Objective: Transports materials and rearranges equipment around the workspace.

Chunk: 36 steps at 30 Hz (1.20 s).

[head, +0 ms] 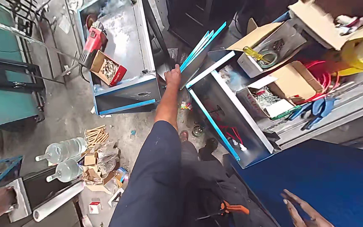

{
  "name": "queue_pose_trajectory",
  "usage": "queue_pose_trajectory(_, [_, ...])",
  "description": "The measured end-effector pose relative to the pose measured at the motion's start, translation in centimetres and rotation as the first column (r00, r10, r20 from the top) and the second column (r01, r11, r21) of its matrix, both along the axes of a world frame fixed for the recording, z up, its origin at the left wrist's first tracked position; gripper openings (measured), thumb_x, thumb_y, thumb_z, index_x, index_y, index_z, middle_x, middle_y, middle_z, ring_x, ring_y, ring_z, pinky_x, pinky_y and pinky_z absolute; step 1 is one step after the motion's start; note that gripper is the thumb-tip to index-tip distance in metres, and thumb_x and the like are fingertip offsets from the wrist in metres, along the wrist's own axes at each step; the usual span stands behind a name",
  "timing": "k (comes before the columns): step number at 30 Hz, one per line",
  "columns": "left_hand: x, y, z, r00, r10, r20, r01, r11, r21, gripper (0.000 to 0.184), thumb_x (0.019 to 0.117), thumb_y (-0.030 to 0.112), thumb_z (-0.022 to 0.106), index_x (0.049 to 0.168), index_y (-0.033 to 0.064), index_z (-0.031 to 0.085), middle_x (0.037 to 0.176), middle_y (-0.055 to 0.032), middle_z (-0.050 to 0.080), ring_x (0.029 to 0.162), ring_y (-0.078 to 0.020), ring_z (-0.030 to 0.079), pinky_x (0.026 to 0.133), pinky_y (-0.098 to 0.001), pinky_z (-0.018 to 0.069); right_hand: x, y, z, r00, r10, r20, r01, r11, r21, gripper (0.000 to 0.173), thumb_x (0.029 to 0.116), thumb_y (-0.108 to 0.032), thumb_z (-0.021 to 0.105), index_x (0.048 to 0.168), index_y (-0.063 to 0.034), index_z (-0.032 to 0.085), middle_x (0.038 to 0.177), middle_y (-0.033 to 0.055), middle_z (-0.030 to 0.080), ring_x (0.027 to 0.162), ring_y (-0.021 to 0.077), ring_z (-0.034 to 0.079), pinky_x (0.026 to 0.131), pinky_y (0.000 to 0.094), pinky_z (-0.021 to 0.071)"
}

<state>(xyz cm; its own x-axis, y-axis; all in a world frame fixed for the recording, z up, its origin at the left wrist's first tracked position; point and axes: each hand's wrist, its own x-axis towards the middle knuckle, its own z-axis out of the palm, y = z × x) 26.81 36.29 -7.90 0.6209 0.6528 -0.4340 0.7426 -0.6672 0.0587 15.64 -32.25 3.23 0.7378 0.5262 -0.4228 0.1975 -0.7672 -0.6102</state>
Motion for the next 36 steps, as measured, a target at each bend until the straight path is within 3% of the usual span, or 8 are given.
queue_pose_trajectory(6, [2.0,1.6,-2.5,0.99,0.038,0.136,-0.046,0.997,0.057,0.098,0.0886,0.009,0.066,0.167,0.0282,0.011,0.141,-0.0224,0.056,0.116,-0.0435,0.063,0.092,-0.0644,0.0509,-1.6,3.1,0.1,0.991,-0.116,-0.067,0.113,0.993,-0.044,0.04,0.1045,-0.019,0.06,0.137,0.0055,0.06,0.122,0.0209,0.071,0.111,0.022,0.072,0.103,0.0373,0.0561])
queue_pose_trajectory(12, [3.5,5.0,-2.6,0.982,0.077,0.172,-0.088,0.995,0.055,0.115,0.0689,0.015,0.082,0.165,0.0247,0.021,0.143,-0.0216,0.054,0.12,-0.043,0.06,0.092,-0.0648,0.0506,-5.4,10.5,-0.1,0.95,-0.226,-0.215,0.212,0.973,-0.086,0.044,0.1033,-0.015,0.06,0.14,0.0073,0.056,0.126,0.0243,0.069,0.11,0.0257,0.072,0.1,0.0395,0.0575])
queue_pose_trajectory(15, [4.6,6.5,-1.6,0.982,0.148,0.118,-0.147,0.989,-0.015,0.12,0.0623,0.041,0.084,0.164,0.0256,0.022,0.156,-0.0209,0.042,0.132,-0.0434,0.051,0.098,-0.0676,0.0453,-6.4,13.1,-0.5,0.943,-0.132,-0.307,0.091,0.985,-0.143,0.044,0.1036,-0.021,0.058,0.141,0.003,0.059,0.13,0.0214,0.069,0.117,0.0282,0.07,0.106,0.0451,0.0539])
queue_pose_trajectory(17, [5.4,7.2,-1.2,0.985,0.145,0.093,-0.141,0.989,-0.053,0.123,0.0633,0.047,0.079,0.166,0.0293,0.014,0.157,-0.0186,0.043,0.133,-0.0411,0.052,0.099,-0.0671,0.0451,-6.3,15.0,0.2,0.93,-0.113,-0.35,0.054,0.983,-0.175,0.043,0.1042,-0.023,0.057,0.14,0.0011,0.06,0.131,0.0192,0.069,0.12,0.0266,0.069,0.108,0.0448,0.0524])
queue_pose_trajectory(22, [8.3,10.5,-1.4,0.957,0.27,0.109,-0.26,0.96,-0.101,0.123,0.0772,0.023,0.08,0.166,0.0203,-0.005,0.139,-0.0192,0.058,0.101,-0.0308,0.072,0.085,-0.0494,0.0602,-4.2,17.1,0.6,0.949,-0.124,-0.29,0.063,0.975,-0.212,0.041,0.1016,-0.019,0.062,0.138,0.0006,0.062,0.125,0.0182,0.071,0.114,0.0271,0.071,0.103,0.0465,0.0557])
queue_pose_trajectory(25, [8.0,11.3,-1.6,0.908,0.394,0.142,-0.375,0.916,-0.142,0.122,0.0767,0.014,0.079,0.166,0.0181,-0.005,0.141,-0.0202,0.057,0.106,-0.0319,0.071,0.088,-0.05,0.0587,-3.5,17.9,1.6,0.953,-0.216,-0.212,0.157,0.953,-0.26,0.032,0.1008,-0.02,0.065,0.121,0.0037,0.068,0.115,0.0209,0.073,0.105,0.027,0.073,0.098,0.0474,0.0566])
queue_pose_trajectory(29, [7.2,10.5,-1.3,0.852,0.488,0.189,-0.454,0.869,-0.196,0.116,0.0806,0.014,0.075,0.166,0.02,-0.003,0.147,-0.023,0.052,0.117,-0.0372,0.065,0.094,-0.0551,0.0558,-3.7,18.2,1.5,0.949,-0.243,-0.2,0.181,0.941,-0.285,0.032,0.1001,-0.023,0.066,0.121,0.0008,0.069,0.114,0.0186,0.075,0.105,0.0276,0.074,0.096,0.0499,0.0578])
queue_pose_trajectory(36, [7.3,10.7,-2.2,0.787,0.569,0.238,-0.565,0.82,-0.092,0.124,0.0729,0.022,0.083,0.166,0.0246,0.0,0.149,-0.024,0.048,0.128,-0.0418,0.056,0.097,-0.0588,0.0515,-6.5,17.3,-0.2,0.919,-0.288,-0.27,0.24,0.95,-0.198,0.044,0.0988,-0.016,0.065,0.14,-0.0023,0.06,0.126,0.0172,0.071,0.109,0.0244,0.073,0.098,0.0441,0.0589])
